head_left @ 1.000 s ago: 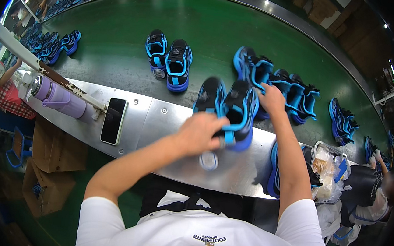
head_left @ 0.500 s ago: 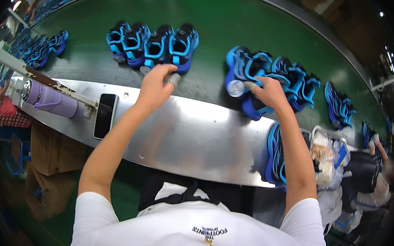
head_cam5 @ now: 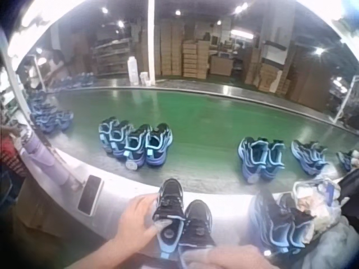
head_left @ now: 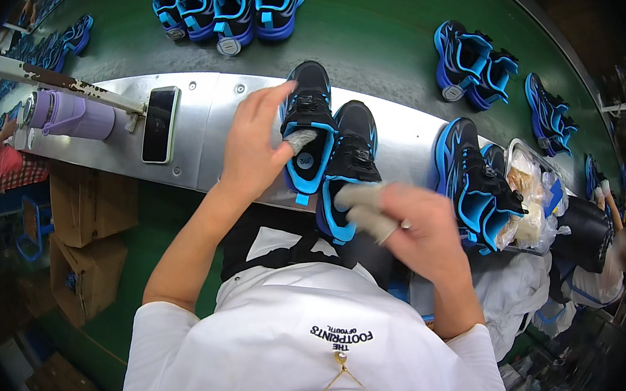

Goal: The person cleans and rubs the closure dials and tongues of sneakers by hand, then pushes the finished pairs onto the conveyor belt.

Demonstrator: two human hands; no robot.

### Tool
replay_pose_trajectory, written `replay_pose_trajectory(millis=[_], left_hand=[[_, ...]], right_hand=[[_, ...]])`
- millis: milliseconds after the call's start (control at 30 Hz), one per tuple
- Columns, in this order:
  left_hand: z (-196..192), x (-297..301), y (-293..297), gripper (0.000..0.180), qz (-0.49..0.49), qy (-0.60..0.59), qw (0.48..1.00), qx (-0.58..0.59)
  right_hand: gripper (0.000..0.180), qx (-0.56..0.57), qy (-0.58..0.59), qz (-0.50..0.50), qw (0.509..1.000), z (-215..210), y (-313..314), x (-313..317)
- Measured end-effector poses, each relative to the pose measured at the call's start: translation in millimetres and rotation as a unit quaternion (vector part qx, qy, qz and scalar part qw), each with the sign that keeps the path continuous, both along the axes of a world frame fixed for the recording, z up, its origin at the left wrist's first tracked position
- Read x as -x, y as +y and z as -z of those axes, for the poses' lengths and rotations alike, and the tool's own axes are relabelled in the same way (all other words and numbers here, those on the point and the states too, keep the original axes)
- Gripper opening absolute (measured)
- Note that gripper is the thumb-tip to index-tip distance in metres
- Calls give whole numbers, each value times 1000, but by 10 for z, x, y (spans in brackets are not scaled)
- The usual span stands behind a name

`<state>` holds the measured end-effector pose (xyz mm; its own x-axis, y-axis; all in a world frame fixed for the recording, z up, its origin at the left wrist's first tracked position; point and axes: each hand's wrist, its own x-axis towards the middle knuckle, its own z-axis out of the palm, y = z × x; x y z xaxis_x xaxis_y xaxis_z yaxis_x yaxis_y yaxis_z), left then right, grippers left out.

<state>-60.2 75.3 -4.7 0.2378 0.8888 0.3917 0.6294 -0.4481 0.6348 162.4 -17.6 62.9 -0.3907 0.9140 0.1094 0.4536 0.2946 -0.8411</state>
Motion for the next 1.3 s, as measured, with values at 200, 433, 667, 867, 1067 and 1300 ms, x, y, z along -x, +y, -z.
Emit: replay_pose_trajectory(millis=[200, 433, 667, 867, 1067, 1300], left_hand=[[74, -197, 137, 44, 102, 34, 994, 22], [-23, -128, -33, 47, 58, 56, 993, 91], [-4, -71, -183, 49, 115, -42, 973, 193], [78, -170, -397, 38, 174, 173, 966, -82], [-9, -267, -454, 50, 180, 223, 958, 4], [12, -238, -452, 54, 147, 200, 968, 20]], right_hand=[[62, -132, -205, 117, 963, 504, 142, 31], [47, 33, -67, 162, 984, 565, 311, -22], [50, 52, -134, 116, 983, 302, 77, 140], [45, -128, -277, 87, 948, 500, -219, 122], [51, -47, -231, 105, 966, 441, -294, 258], [46, -124, -239, 102, 958, 663, -442, 91]])
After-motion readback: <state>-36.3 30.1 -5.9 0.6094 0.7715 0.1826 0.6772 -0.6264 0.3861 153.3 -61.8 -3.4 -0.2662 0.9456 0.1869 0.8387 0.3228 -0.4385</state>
